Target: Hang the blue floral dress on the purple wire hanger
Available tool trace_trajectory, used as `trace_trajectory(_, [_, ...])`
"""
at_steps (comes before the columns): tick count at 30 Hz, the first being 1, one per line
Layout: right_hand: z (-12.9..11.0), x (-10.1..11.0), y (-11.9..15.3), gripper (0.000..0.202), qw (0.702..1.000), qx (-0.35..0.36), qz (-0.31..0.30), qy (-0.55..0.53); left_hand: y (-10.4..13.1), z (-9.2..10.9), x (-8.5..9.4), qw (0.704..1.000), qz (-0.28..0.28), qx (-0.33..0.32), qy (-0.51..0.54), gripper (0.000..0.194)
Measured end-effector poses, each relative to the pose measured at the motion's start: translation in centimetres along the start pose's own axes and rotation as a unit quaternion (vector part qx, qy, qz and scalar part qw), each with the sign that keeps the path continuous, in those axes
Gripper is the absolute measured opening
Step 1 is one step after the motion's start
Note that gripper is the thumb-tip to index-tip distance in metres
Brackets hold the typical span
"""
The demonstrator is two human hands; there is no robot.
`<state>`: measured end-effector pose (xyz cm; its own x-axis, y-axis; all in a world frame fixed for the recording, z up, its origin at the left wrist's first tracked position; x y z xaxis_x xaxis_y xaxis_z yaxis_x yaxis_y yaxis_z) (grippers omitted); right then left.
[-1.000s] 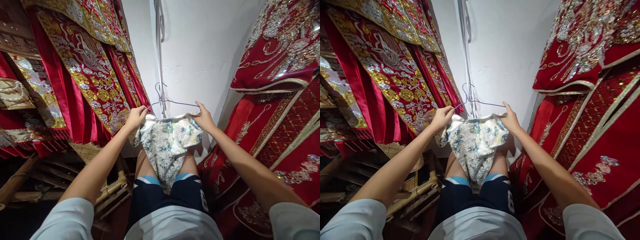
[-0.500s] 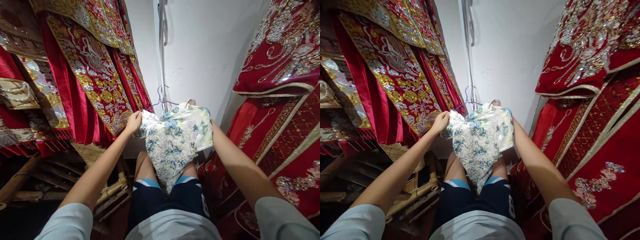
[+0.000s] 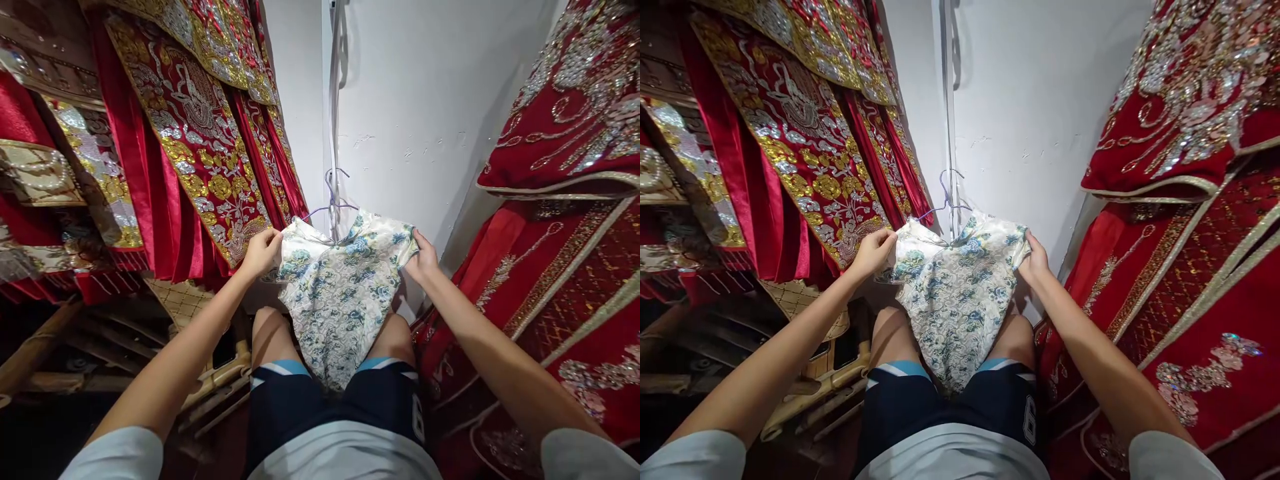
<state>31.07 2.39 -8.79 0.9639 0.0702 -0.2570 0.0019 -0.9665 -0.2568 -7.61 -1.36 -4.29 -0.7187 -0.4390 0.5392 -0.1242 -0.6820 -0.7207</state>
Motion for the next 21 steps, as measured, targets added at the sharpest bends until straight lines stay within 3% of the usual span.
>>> trace_trajectory(2, [-1.9, 0.0, -1.4, 0.043, 0.999, 0.017, 0.025, -0.029, -0.6, 0.8, 0.0, 1.000, 0.019, -0.011, 0.001, 0.024])
trace_trajectory(5, [-5.4, -2.4, -3.1, 0.044, 0.998, 0.060, -0.002, 0.011, -1.8, 2.0, -0.3, 1.000, 0.012, -0.021, 0.017, 0.025])
trace_trajectory(7, [-7.4, -4.8, -2.6, 0.052, 0.995, 0.080, -0.034, 0.048, -2.4, 2.5, -0.6, 1.000, 0.005, -0.017, 0.002, 0.026])
trace_trajectory(9, [-8.9, -7.3, -0.5, 0.063, 0.990, 0.084, -0.081, 0.084, -2.5, 2.7, -0.8, 1.000, 0.019, -0.003, -0.015, 0.025])
trace_trajectory(11, [-9.8, -9.5, 2.9, 0.074, 0.974, 0.064, -0.175, 0.125, -2.1, 2.6, -1.1, 0.998, 0.054, 0.025, 0.017, 0.030])
trace_trajectory(12, [-9.9, -10.6, 4.9, 0.081, 0.954, 0.048, -0.256, 0.150, -1.7, 2.5, -1.3, 0.994, 0.079, 0.043, 0.057, 0.036])
trace_trajectory(14, [-9.8, -12.2, 8.8, 0.078, 0.876, 0.026, -0.431, 0.217, -0.8, 2.4, -1.8, 0.979, 0.127, 0.073, 0.141, 0.051])
trace_trajectory(15, [-9.5, -12.6, 10.1, 0.070, 0.838, 0.028, -0.481, 0.254, -0.4, 2.5, -2.0, 0.971, 0.144, 0.083, 0.170, 0.057])
trace_trajectory(16, [-9.2, -12.8, 10.7, 0.060, 0.818, 0.045, -0.494, 0.293, -0.2, 2.8, -2.3, 0.966, 0.153, 0.086, 0.188, 0.062])
trace_trajectory(18, [-8.2, -12.9, 10.3, 0.049, 0.822, 0.116, -0.416, 0.371, -0.1, 3.9, -2.8, 0.963, 0.138, 0.084, 0.216, 0.068])
trace_trajectory(19, [-7.4, -13.0, 9.6, 0.056, 0.827, 0.159, -0.355, 0.407, -0.2, 4.6, -3.2, 0.960, 0.119, 0.083, 0.241, 0.070])
trace_trajectory(21, [-5.2, -13.4, 8.7, 0.086, 0.805, 0.239, -0.273, 0.469, -0.4, 6.4, -4.1, 0.947, 0.070, 0.082, 0.302, 0.071])
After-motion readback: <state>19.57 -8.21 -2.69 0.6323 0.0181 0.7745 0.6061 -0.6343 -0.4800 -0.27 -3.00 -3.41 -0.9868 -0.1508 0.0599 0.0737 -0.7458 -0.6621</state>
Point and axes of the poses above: each hand's wrist, its own y-axis away from the middle knuckle, its own x-axis out of the back of the hand, z = x × y, the point moved 4 cm from there along -y, towards the middle knuckle, and after that the axes turned 10 degrees about -x, right-handed, at the moved point
